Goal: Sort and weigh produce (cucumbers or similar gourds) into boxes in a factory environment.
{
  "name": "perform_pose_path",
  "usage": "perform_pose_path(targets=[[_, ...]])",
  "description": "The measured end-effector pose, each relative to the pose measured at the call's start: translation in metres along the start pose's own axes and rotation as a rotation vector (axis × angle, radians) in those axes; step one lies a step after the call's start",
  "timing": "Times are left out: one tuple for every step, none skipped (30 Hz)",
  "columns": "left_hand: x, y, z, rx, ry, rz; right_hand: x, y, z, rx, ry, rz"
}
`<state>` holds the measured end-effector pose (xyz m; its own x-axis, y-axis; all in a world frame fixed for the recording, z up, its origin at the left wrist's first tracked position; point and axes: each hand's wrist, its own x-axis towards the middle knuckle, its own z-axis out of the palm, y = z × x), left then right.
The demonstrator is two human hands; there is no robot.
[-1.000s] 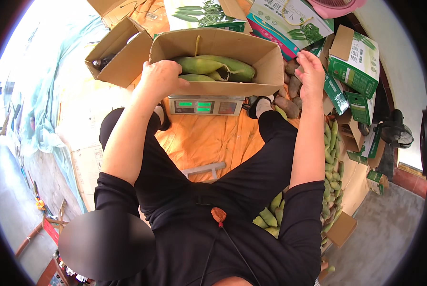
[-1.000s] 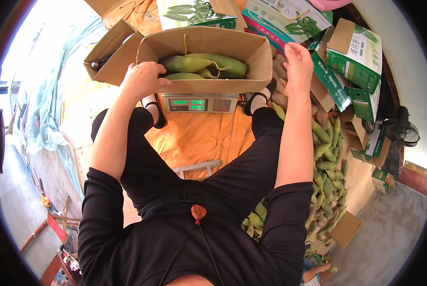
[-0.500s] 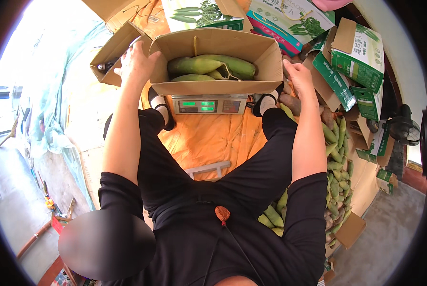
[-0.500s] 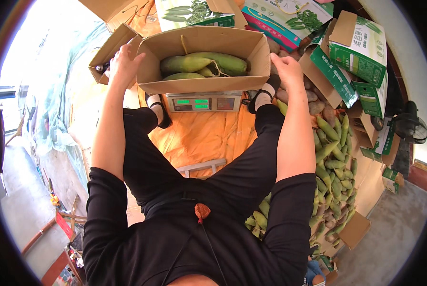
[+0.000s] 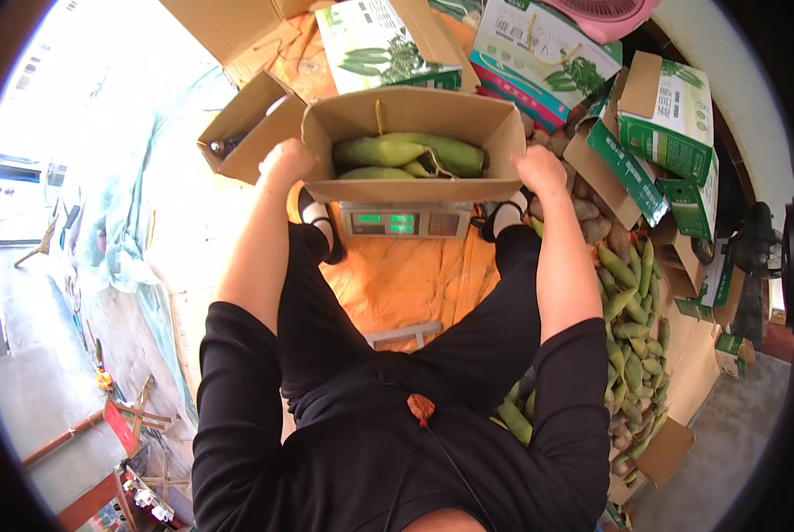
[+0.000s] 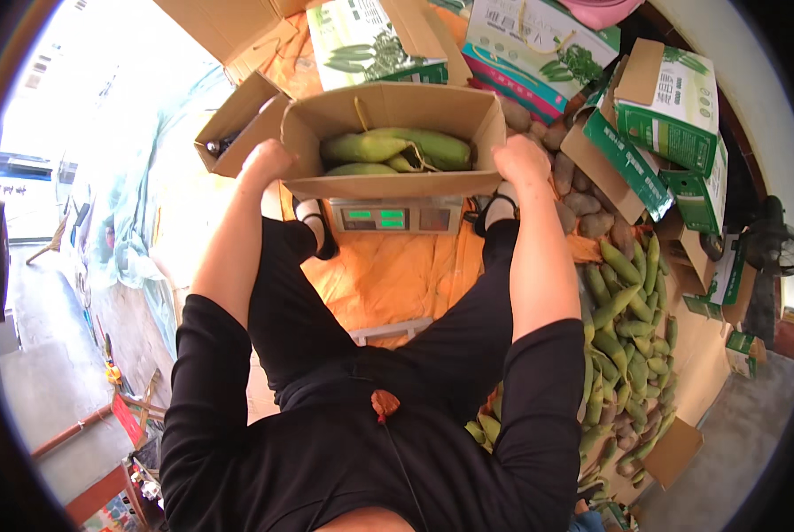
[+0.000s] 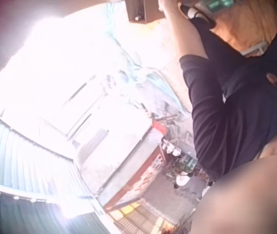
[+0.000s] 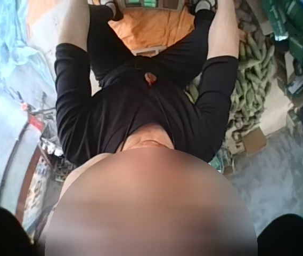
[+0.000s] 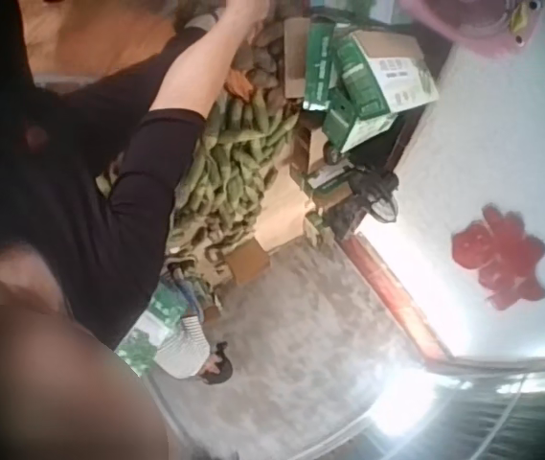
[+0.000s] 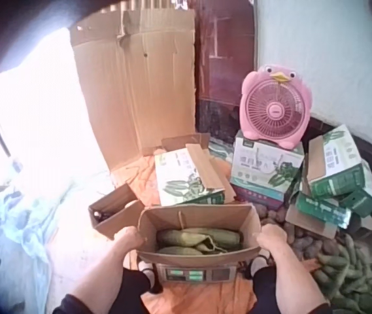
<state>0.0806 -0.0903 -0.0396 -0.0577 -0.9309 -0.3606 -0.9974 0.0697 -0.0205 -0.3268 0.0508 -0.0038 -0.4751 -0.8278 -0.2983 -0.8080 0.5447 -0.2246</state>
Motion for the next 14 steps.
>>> perform_pose_path(targets=[[0.018,-0.02,0.012,0.151,0.024,0.102,-0.005,-0.012,-0.003,0.021,0.004,-0.033],[0.025,-0.025,0.021,0.146,0.05,0.137,-0.007,-0.014,-0.003,0.047,-0.007,-0.022],[0.025,-0.025,0.026,0.138,0.074,0.183,-0.008,-0.011,-0.003,0.049,-0.012,-0.019],[0.02,-0.006,0.018,0.043,0.005,0.124,-0.003,0.003,0.0,0.003,0.008,-0.008],[0.01,0.01,0.008,-0.049,-0.067,0.055,-0.004,0.006,-0.001,0.009,0.015,0.015],[0.0,0.014,-0.001,-0.066,-0.067,0.075,-0.003,0.006,0.002,0.044,0.021,0.029],[-0.01,0.008,-0.012,-0.083,-0.059,0.086,-0.005,0.002,0.003,0.055,0.067,-0.009],[0.004,-0.005,0.001,-0.052,-0.028,0.173,-0.003,-0.001,0.001,0.067,0.048,0.024],[0.016,-0.028,0.011,-0.011,0.005,0.241,-0.003,-0.009,-0.001,0.073,0.028,0.0],[0.016,-0.029,0.006,-0.046,-0.075,0.268,-0.001,-0.008,-0.002,0.062,-0.012,-0.002],[0.015,-0.028,0.001,-0.082,-0.153,0.295,0.0,-0.008,-0.002,0.069,0.003,-0.019],[-0.003,0.003,-0.021,-0.144,-0.169,0.266,-0.003,0.009,-0.005,0.05,0.03,-0.003],[-0.014,0.002,-0.033,-0.225,-0.158,0.213,-0.007,0.006,-0.006,0.049,0.051,-0.029],[-0.023,0.003,-0.047,-0.193,-0.182,0.175,-0.002,-0.004,-0.013,0.064,0.072,-0.043]])
